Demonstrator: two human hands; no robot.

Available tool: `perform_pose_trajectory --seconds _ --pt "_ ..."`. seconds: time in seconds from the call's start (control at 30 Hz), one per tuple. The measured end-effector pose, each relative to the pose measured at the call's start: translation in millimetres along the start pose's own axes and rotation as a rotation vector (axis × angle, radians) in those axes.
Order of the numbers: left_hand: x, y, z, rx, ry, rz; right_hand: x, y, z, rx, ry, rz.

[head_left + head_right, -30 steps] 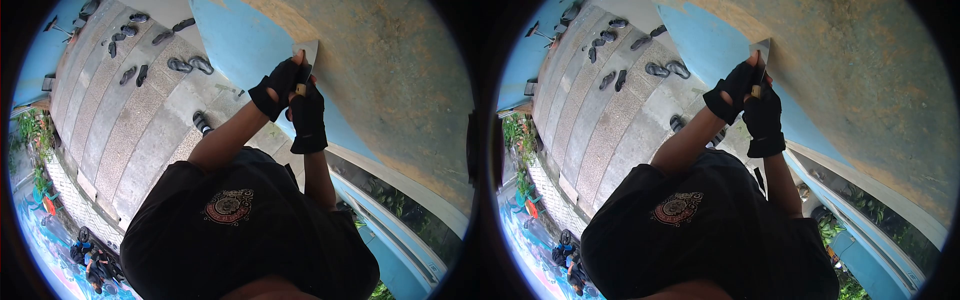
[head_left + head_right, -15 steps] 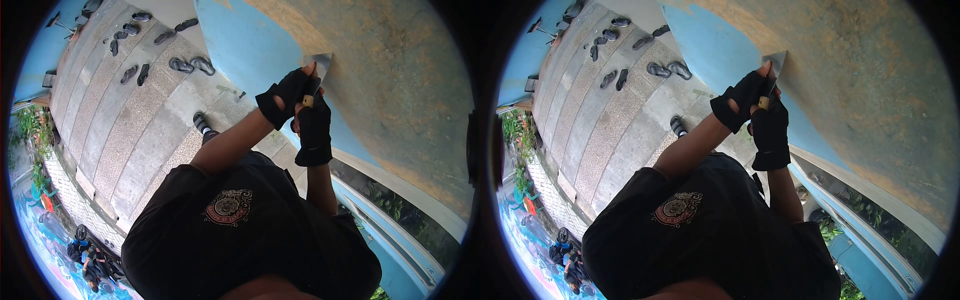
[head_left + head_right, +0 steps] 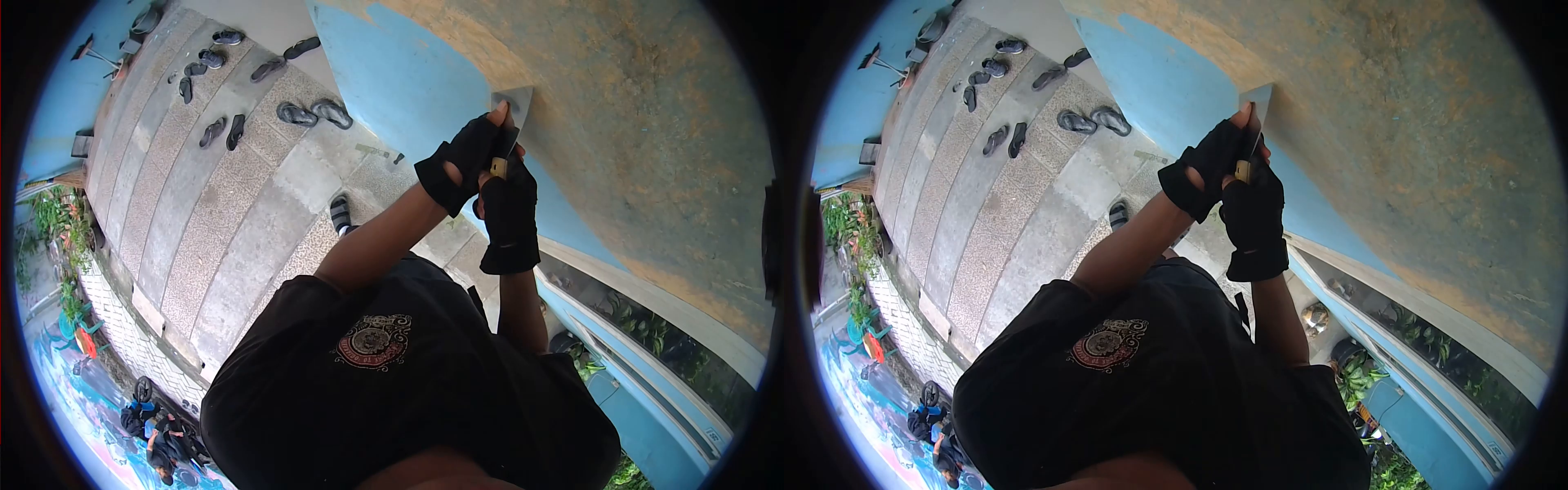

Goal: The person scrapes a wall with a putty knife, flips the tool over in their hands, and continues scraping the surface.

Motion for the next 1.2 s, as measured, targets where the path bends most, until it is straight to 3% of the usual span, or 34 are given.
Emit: perform_pose_trajectory --seconds 0.17,0.23,0.3,0.37,0.4,0.5,0.53,0.67,0.77,1.03,1.2 --pt "1.7 -3.1 9.1 0.027 0.012 0.007 6.6 8.9 -9.7 0.107 -0.014 0.007" --pt "-2.8 -6.6 2.1 -0.01 -0.012 0.029 6.7 15.1 -0.9 0.153 0.082 -0.038" --pt "-2.6 3.8 1.0 0.04 0.022 0.026 4.0 8.9 -7.0 0.142 -0.016 0.013" --pt "-6.0 8.9 2.4 0.031 0.054 0.035 -1.7 -2.6 -8.1 0.25 0.117 0.058" --pt "-3.6 7.2 3.9 0.028 0.055 0.023 -1.4 -2.3 -10.0 0.125 0.166 -0.032" --pt "3.0 -5.4 4.2 0.02 0.042 -0.024 10.8 6.6 2.0 -0.019 0.051 -0.123" --pt "2.7 -4.5 1.6 -0.011 0.021 -0.03 7.5 8.8 -3.9 0.091 0.026 -0.013" --pt "0.6 0.0 0.2 0.069 0.038 0.012 0.0 -2.7 -3.3 0.141 0.116 -0.024" --pt "7.1 -9.0 -0.1 -0.008 0.028 -0.007 10.1 6.6 10.6 0.068 0.018 -0.054" --pt "5.3 -6.5 -0.9 0.006 0.011 0.006 5.2 3.3 4.8 -0.008 0.007 -0.037" --pt "1.3 -0.3 -6.5 -0.004 0.053 0.001 0.3 5.5 2.0 0.153 -0.062 0.006"
Point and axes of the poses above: each hand's wrist, its own x-axis away from the middle knuckle, its own y-axis out of the back of the hand, z = x × y, the point moved 7 cm from there along -x, towards the middle knuckle, and after that the axes turned 15 degrees about y, right-handed, at the moved point
